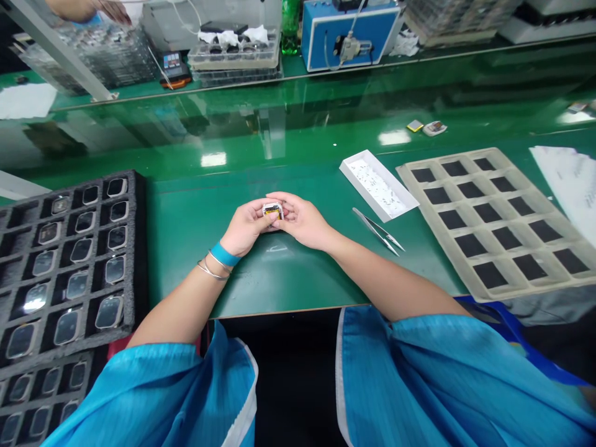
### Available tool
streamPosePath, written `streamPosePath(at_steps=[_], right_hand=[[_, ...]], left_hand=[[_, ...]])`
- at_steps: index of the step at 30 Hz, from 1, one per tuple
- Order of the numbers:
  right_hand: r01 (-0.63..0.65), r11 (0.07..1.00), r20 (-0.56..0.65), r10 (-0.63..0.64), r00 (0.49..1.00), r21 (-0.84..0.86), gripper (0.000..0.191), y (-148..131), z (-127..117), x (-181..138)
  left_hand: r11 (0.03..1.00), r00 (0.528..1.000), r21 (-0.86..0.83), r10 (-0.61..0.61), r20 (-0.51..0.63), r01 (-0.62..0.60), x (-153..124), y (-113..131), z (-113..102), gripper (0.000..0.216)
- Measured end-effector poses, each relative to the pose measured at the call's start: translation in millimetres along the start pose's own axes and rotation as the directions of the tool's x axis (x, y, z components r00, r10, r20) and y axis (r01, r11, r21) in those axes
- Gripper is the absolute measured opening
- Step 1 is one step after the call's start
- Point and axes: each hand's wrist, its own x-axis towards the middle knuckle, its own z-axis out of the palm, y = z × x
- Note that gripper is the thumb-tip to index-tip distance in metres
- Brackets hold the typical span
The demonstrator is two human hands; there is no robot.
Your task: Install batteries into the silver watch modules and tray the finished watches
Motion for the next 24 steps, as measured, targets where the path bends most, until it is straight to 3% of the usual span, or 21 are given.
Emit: streamPosePath(at_steps=[5,10,15,17,19,21,24], right_hand=[[0.016,0.999,-0.024,-0.017,1.0,-0.034,0.051,-1,4,-1],[-0.039,0.995,-0.08,0.031,0.996,-0.093,0.056,1,-4,4],[-0.077,0.958,-0.344,-0.024,0.939,-0.277,0.04,2,-27,13],[-0.126,0.94,-0.392,-0.01,0.92,-0.318,0.033,4,-31,15],[-0.148,0.927,-0.378,0.008,0.926,-0.343,0.03,5,-31,15],[-0.138,0.918,-0.344,0.002,0.939,-0.371,0.028,5,-28,13],[-0.109,0.9,-0.296,-0.023,0.955,-0.423,0.029,4,-25,11]], left_hand=[[1.0,1.0,-0.008,0.0,-0.022,0.0,1,-3,1,0.048],[0.995,0.992,-0.057,-0.091,-0.083,0.087,3,2,-3,0.044],[0.991,0.967,-0.133,-0.017,-0.256,-0.017,10,11,-22,0.039],[0.996,0.952,-0.002,0.082,-0.293,-0.087,14,11,-31,0.046],[0.953,0.914,0.268,0.23,-0.333,-0.142,16,10,-37,0.052],[0.833,0.866,0.532,0.372,-0.333,-0.153,16,8,-39,0.056],[0.687,0.824,0.715,0.477,-0.305,-0.133,15,6,-37,0.059]])
